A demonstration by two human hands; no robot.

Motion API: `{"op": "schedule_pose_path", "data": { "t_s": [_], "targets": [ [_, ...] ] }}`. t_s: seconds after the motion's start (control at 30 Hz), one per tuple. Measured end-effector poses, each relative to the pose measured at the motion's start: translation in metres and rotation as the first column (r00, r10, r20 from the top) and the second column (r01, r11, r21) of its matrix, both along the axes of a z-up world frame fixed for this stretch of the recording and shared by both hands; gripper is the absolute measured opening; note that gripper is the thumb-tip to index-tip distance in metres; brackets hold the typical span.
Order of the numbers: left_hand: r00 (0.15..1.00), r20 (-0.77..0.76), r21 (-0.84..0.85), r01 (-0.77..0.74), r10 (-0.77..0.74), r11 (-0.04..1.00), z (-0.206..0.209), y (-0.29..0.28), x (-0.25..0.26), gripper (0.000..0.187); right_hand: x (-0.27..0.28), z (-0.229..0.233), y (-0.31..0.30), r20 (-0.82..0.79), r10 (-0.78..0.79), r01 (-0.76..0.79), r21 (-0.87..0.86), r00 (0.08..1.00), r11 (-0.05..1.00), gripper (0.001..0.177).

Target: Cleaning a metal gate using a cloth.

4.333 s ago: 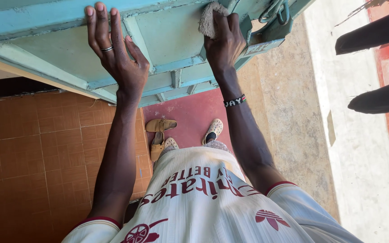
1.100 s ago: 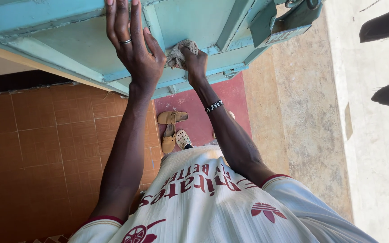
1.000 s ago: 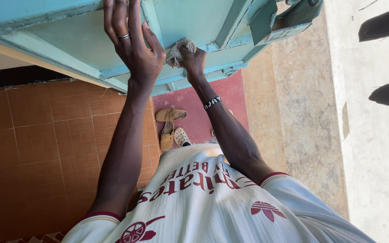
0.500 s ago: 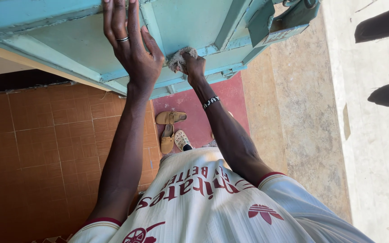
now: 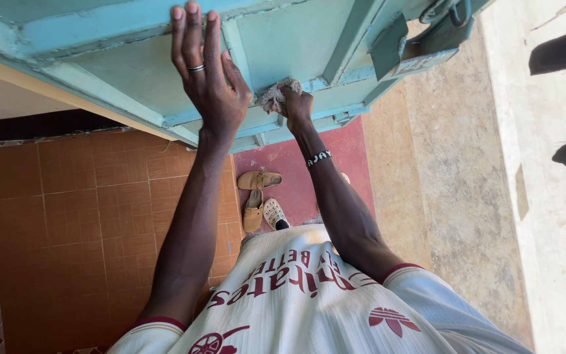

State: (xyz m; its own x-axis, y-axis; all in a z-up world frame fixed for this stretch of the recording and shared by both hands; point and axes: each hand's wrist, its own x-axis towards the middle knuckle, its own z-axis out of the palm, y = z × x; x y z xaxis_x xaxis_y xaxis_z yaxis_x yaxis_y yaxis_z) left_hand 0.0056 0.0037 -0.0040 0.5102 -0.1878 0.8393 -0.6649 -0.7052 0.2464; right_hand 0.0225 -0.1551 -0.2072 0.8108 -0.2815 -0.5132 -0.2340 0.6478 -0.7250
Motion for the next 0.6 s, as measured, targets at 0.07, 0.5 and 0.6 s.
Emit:
{"op": "schedule_pose_path", "data": {
  "t_s": [0.07, 0.5, 0.6],
  "targets": [
    [1.0, 0.02, 0.015, -0.015, 0.015, 1.0, 0.001, 0.001, 0.003, 0.053, 0.003, 0.011, 0.005, 0.019, 0.016, -0.016, -0.016, 1.0, 1.0, 0.017],
    [0.998, -0.045, -0.022, -0.053, 0.052, 0.998, 0.005, -0.007, -0.008, 0.053, 0.0, 0.14, 0.003, 0.227, 0.171, -0.158, -0.076, 0.959, 0.985, 0.018],
    [0.997, -0.013, -0.027, -0.073, 0.073, 0.997, 0.004, -0.01, -0.002, 0.052, -0.003, 0.176, 0.003, 0.33, 0.202, -0.186, -0.078, 0.922, 0.979, 0.018]
  ]
}}
